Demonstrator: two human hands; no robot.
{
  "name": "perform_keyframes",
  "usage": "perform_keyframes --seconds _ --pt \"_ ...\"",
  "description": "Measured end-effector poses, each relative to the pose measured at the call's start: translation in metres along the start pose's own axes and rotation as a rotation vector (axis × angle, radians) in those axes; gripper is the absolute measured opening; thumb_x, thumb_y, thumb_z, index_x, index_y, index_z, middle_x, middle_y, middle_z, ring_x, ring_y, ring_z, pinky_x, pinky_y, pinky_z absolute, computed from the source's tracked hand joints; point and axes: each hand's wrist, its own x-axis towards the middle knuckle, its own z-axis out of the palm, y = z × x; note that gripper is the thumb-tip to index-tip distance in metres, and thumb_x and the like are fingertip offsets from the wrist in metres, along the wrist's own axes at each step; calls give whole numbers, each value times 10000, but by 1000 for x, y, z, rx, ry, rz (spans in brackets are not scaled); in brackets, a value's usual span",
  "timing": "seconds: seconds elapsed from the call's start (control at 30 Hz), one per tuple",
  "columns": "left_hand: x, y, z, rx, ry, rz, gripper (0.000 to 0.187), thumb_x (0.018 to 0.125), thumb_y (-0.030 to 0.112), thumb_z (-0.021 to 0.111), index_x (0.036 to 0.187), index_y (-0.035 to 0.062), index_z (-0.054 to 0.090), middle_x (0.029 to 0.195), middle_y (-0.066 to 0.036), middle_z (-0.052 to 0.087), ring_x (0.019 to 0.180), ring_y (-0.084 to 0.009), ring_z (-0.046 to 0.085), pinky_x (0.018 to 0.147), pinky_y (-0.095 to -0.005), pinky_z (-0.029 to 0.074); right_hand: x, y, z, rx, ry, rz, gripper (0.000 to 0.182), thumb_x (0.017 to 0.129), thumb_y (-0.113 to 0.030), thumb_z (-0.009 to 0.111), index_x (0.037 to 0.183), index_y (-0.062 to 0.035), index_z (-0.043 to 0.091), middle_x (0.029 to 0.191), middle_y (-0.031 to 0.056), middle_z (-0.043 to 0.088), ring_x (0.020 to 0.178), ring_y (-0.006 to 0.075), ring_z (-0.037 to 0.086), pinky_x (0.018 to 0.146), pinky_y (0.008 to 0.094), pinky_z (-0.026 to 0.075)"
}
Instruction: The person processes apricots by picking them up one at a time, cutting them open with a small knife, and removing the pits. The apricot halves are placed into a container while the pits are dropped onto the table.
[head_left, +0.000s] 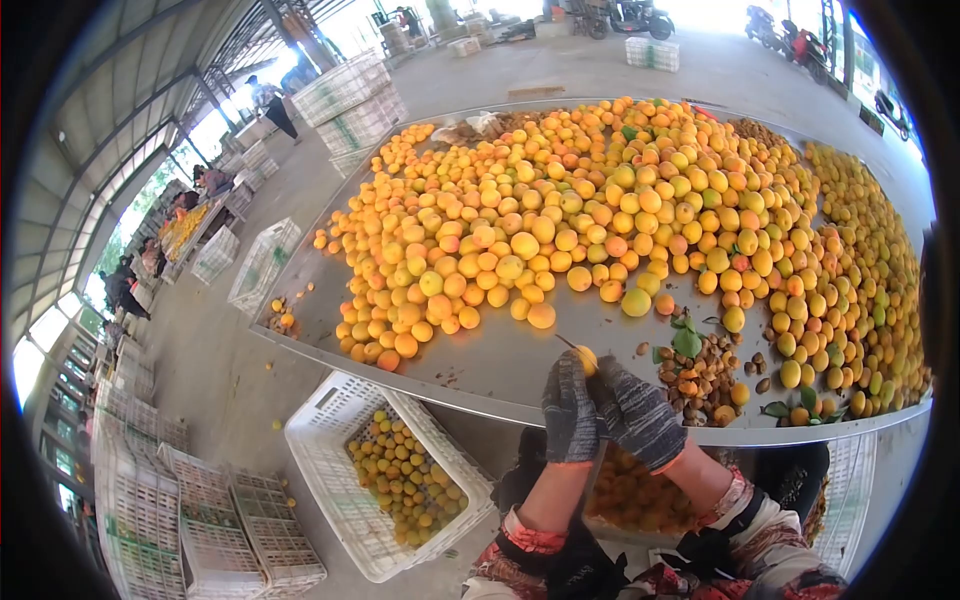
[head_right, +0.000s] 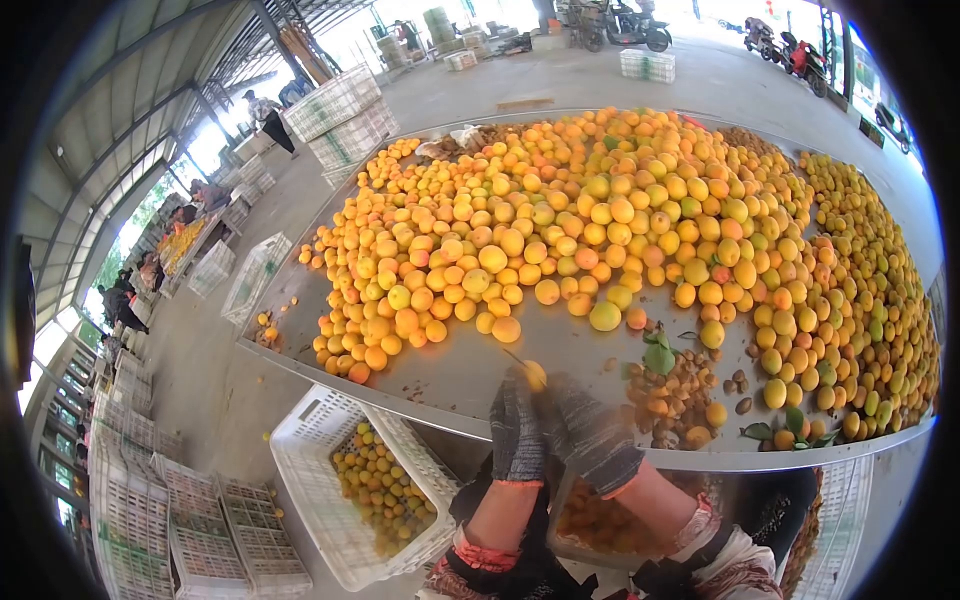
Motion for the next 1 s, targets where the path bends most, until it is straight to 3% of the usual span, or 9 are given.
perform_keyframes --seconds 0.07,0.3,0.37,0.47,0.63,0.7,0.77,0.93,1.0 --pt "0 -4 -1 -86 -16 -41 284 890 214 508 1075 0 529 961 -46 559 868 -112 506 777 -255 428 -1 -2 6 -209 152 -153 329 812 -28 556 1131 22 496 923 182 606 847 258 612 735 319 481" --pt "-6 19 -3 107 -55 -87 280 869 258 536 984 7 574 818 -17 569 753 -93 490 678 -244 405 -1 -7 -7 -21 -14 -84 327 841 -47 535 1157 13 479 993 166 598 901 240 599 775 324 478" --pt "-7 19 -5 94 -86 -55 270 864 248 544 983 6 573 814 -22 568 746 -93 490 671 -244 407 0 -23 -11 986 -98 488 309 843 -49 522 1147 -8 481 1044 102 557 923 197 564 781 301 467" --pt "-10 17 -6 91 -140 -43 260 862 232 548 985 4 572 813 -29 572 745 -96 495 673 -245 413 -1 -19 -28 1246 -216 610 362 874 -52 500 1227 -26 427 1099 63 539 945 151 554 800 291 483" --pt "-10 4 1 187 -163 100 209 881 220 517 931 24 566 776 -11 560 666 -92 490 580 -239 411 -8 -2 -17 768 -142 387 341 871 -79 512 1200 -10 451 1033 79 569 895 144 566 759 290 488" --pt "-8 -6 3 50 -69 28 298 878 242 513 1024 -16 548 864 -64 606 803 -138 544 723 -251 433 -10 -4 -16 491 -77 259 331 870 -87 516 1185 -3 461 1016 83 576 882 142 571 744 290 489" --pt "-4 -11 4 -35 -26 -39 279 886 252 496 995 5 562 873 -56 591 777 -136 539 694 -255 442 -9 -13 -19 259 -96 188 315 860 -87 527 1159 1 483 984 98 587 856 127 575 718 281 489" --pt "5 -2 -11 -155 -119 -193 317 901 280 436 969 2 572 866 -75 588 769 -145 557 689 -269 471 -17 0 -33 556 12 341 316 817 -98 589 1117 -23 522 960 91 595 863 145 579 732 260 476" --pt "-1 2 -9 -114 -228 -222 327 903 289 426 960 4 575 855 -83 591 770 -143 559 690 -273 472 -6 3 -53 165 -68 188 389 766 -137 653 1116 -34 518 990 91 584 897 190 569 783 282 455"
